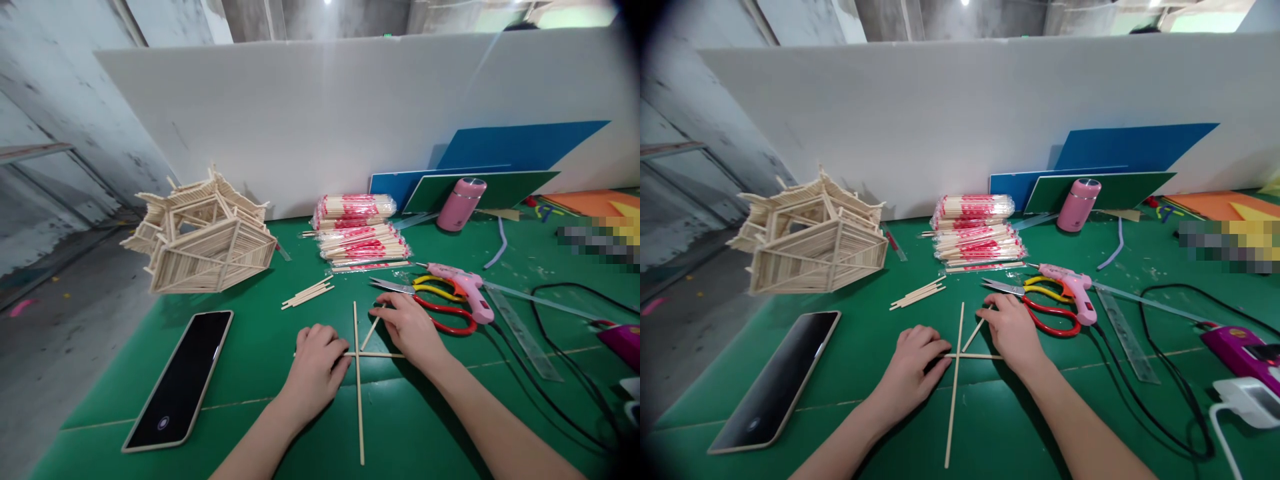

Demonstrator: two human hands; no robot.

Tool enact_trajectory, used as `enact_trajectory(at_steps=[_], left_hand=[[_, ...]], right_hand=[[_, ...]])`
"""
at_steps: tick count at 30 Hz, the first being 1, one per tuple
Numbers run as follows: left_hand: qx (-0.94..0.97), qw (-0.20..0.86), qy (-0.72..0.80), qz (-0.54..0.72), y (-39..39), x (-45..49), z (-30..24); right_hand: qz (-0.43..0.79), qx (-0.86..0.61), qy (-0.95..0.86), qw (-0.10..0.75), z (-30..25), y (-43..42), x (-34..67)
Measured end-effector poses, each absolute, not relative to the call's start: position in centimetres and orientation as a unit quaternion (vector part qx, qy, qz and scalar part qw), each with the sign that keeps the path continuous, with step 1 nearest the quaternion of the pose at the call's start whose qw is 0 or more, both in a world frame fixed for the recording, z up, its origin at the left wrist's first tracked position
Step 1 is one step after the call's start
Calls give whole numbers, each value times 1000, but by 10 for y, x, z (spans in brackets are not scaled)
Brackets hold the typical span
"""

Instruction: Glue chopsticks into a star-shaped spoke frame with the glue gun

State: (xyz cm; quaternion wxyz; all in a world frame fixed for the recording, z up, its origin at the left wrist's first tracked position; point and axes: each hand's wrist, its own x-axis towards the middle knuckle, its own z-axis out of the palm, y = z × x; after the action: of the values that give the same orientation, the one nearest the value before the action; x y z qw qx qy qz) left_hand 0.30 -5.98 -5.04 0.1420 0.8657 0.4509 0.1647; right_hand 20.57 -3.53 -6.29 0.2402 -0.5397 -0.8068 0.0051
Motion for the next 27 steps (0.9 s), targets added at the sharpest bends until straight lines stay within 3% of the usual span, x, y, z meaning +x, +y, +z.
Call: enact_trajectory(at_steps=[17, 27], left_hand=[[864, 125, 460, 161, -62, 6, -56], [859, 129, 466, 171, -64, 5, -54]], right_hand=[[17, -553, -811, 189, -66, -38, 203], [23, -550, -799, 244, -69, -41, 206]])
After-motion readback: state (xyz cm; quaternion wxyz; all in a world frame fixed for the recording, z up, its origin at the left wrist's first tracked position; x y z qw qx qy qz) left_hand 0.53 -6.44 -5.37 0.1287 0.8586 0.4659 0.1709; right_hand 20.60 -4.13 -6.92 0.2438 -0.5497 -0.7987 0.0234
